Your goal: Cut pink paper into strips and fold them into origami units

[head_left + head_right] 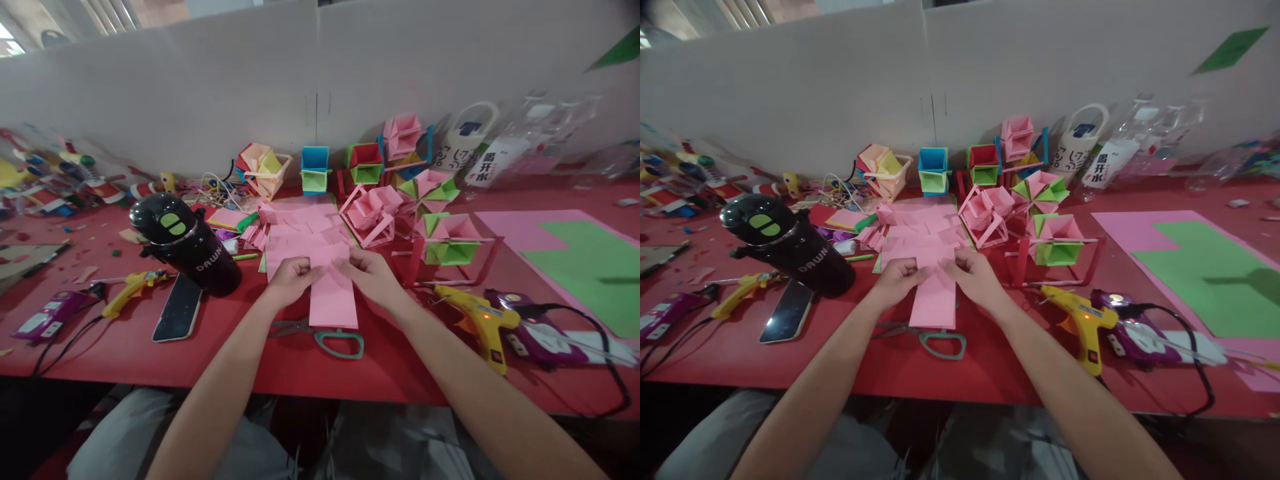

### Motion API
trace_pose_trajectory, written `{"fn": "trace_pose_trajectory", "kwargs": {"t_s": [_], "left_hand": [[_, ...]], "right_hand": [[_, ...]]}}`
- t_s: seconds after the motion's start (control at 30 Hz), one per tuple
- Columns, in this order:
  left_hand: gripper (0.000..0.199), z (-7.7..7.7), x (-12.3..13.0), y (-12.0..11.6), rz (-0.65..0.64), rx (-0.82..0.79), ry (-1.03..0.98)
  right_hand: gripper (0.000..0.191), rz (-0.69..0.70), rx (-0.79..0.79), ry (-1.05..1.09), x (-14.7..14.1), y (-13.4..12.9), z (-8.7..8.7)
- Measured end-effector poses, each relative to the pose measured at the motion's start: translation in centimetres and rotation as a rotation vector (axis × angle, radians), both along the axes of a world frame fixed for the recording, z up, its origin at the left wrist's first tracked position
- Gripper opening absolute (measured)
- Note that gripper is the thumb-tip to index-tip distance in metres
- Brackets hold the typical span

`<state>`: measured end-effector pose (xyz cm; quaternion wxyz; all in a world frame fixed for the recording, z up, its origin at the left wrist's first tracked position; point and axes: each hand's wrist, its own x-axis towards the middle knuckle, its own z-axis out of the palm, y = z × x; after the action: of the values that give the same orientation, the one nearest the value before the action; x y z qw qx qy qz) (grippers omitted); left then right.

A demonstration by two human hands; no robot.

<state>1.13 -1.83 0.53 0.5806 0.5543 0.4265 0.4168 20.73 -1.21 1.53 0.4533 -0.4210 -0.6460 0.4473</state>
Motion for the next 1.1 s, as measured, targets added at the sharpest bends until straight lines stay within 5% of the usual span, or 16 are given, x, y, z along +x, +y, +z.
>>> {"fn": "trace_pose_trajectory", "kwargs": {"t_s": [0.13,0.33,0.47,0.6,0.9,1.1], "left_hand": [[0.040,0.3,0.2,-0.1,0.000,-0.003,-0.105],[0.045,0.5,-0.1,-0.3,0.030,-0.126,-0.244],[0.023,0.4,-0.2,-0.1,0.089,-0.009,-0.173],[0.013,0.1,-0.2,0.2,0.166,0.080,-0.100],[0.020,1.7,-0.8,0.0,0.074,-0.216,-0.349],[0.047,1.4,-0.6,-0.1,0.024,-0.336,-0.231]], "right_hand": [[0.032,0.073,-0.102,0.146,-0.2,-0.1,0.4],[0.026,0.055,-0.031,0.161,0.0,-0.2,0.9],[0.029,0.106,-0.027,0.160,0.3,0.0,0.6],[0.023,0.004,0.050,-0.003,0.6,0.2,0.1],[0.067,-0.013,0.354,-0.172,0.8,-0.2,0.1],[0.060,-0.069,0.432,-0.202,0.7,-0.4,0.0]]}}
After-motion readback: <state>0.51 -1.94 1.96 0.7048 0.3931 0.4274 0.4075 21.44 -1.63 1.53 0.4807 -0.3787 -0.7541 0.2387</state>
